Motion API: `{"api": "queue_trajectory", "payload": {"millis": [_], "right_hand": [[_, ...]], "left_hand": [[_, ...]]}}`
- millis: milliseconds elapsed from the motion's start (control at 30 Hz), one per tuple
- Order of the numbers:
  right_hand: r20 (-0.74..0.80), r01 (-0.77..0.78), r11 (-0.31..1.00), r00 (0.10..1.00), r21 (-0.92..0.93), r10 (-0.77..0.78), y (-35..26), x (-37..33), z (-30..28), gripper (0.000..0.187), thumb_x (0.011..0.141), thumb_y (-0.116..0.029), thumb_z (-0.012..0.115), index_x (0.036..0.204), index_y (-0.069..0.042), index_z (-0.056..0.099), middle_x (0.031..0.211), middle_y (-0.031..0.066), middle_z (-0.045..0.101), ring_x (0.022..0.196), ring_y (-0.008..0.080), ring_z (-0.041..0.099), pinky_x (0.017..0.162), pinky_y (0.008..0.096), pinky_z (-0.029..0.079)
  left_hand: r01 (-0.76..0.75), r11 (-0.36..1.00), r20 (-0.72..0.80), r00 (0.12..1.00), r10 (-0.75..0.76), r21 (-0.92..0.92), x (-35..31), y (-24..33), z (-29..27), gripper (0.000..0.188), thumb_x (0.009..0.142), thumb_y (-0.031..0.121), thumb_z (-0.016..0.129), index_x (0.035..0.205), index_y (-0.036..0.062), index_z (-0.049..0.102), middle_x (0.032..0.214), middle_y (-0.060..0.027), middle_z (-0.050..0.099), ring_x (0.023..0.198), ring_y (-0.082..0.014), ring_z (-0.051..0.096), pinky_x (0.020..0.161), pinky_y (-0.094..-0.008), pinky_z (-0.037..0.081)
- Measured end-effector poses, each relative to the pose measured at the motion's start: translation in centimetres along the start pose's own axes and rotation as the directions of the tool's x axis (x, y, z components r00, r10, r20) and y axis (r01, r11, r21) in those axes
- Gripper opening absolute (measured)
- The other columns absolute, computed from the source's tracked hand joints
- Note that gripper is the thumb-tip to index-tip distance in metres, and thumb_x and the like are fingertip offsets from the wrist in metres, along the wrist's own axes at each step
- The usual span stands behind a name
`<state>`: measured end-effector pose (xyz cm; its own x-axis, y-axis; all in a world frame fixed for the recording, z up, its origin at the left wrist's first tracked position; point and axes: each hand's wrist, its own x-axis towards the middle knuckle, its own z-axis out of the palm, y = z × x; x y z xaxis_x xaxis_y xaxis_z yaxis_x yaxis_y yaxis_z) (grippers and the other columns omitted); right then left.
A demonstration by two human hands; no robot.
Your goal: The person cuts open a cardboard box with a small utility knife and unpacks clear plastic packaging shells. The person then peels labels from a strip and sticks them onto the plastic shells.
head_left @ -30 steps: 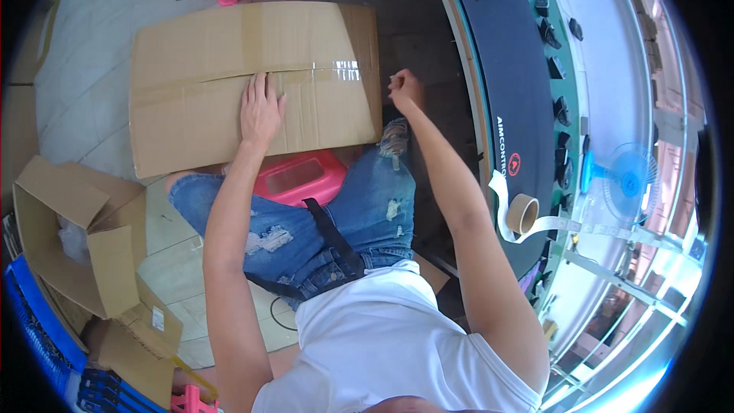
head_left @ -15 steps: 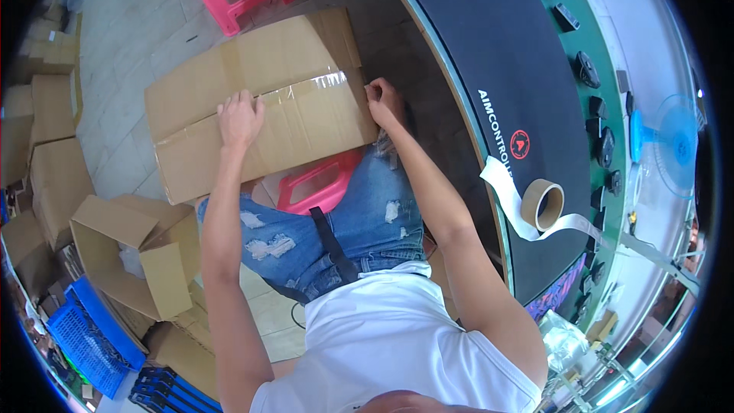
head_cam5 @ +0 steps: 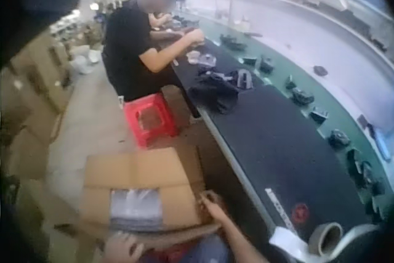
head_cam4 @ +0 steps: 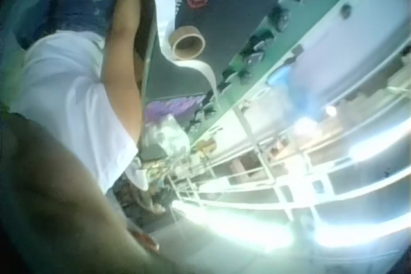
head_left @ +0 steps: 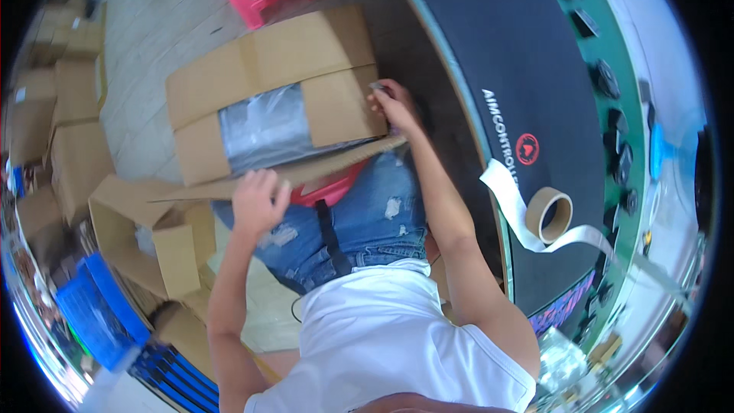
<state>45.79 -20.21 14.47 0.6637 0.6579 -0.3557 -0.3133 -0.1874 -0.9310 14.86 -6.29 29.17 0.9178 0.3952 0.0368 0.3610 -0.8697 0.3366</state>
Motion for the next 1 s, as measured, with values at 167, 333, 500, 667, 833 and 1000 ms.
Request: {"api": "queue_trajectory", "payload": {"millis": [167,333,500,667,833,1000], "right_hand": [[0.114,0.020,0.997,0.993,-0.075,-0.011,-0.5,-5.7,1.2,0.021,0.099,-0.018,0.056,0.114,-0.003,0.058,0.083,0.0029,0.066,0.065,0.0069,0.059,0.055,0.0216,0.046],[0.284,0.140,0.931,0.958,-0.338,-0.040,-2.5,-8.5,2.5,0.023,0.096,-0.019,0.061,0.111,-0.002,0.060,0.074,0.0010,0.062,0.060,0.0065,0.054,0.054,0.0222,0.043],[0.144,0.024,0.999,0.989,-0.035,-0.018,-4.4,-13.4,4.6,0.022,0.097,-0.022,0.062,0.108,-0.003,0.063,0.075,0.0006,0.061,0.057,0.0020,0.046,0.049,0.0168,0.032],[0.124,0.074,0.997,0.990,0.006,-0.074,-3.4,-16.9,5.9,0.024,0.098,-0.023,0.060,0.109,-0.002,0.064,0.075,0.0020,0.063,0.054,0.0028,0.045,0.047,0.0176,0.029],[0.259,0.018,0.906,0.960,-0.423,0.102,-6.2,-19.2,8.0,0.023,0.097,-0.021,0.058,0.107,-0.001,0.065,0.079,0.0052,0.067,0.055,0.0047,0.048,0.049,0.0190,0.035],[0.416,0.352,0.572,0.909,-0.741,-0.021,-5.7,-14.3,12.3,0.023,0.095,-0.020,0.060,0.106,0.000,0.064,0.076,0.0023,0.065,0.065,0.0072,0.056,0.062,0.0220,0.045]], "left_hand": [[0.130,0.977,0.002,0.991,-0.131,-0.169,-7.6,1.1,-1.7,0.034,0.086,0.038,0.068,0.087,0.0047,0.059,0.090,-0.0161,0.061,0.090,-0.0358,0.057,0.079,-0.0439,0.047],[0.225,0.967,0.425,0.869,-0.255,0.120,-5.6,-9.3,-7.7,0.059,0.084,0.064,0.059,0.097,0.0070,0.068,0.101,-0.0173,0.068,0.103,-0.0361,0.060,0.093,-0.0534,0.040],[0.250,0.912,0.551,0.733,-0.398,0.326,-9.9,-21.9,-12.5,0.042,0.076,0.041,0.074,0.104,0.0112,0.073,0.096,-0.0204,0.071,0.094,-0.0373,0.067,0.081,-0.0474,0.053],[0.476,0.805,0.252,0.780,-0.572,0.353,-20.2,-21.8,-6.6,0.036,0.074,0.015,0.070,0.109,0.0099,0.070,0.096,-0.0186,0.069,0.098,-0.0340,0.066,0.088,-0.0476,0.052],[0.567,0.814,-0.164,0.821,-0.546,0.125,-28.7,-18.7,4.8,0.094,0.064,-0.001,0.069,0.150,0.0126,0.034,0.157,-0.0097,0.027,0.145,-0.0349,0.023,0.116,-0.0573,0.020],[0.598,0.797,0.094,0.792,-0.603,0.080,-26.7,-19.9,0.0,0.079,0.068,0.000,0.057,0.145,0.0053,0.040,0.154,-0.0153,0.035,0.139,-0.0360,0.036,0.113,-0.0534,0.029]]}}
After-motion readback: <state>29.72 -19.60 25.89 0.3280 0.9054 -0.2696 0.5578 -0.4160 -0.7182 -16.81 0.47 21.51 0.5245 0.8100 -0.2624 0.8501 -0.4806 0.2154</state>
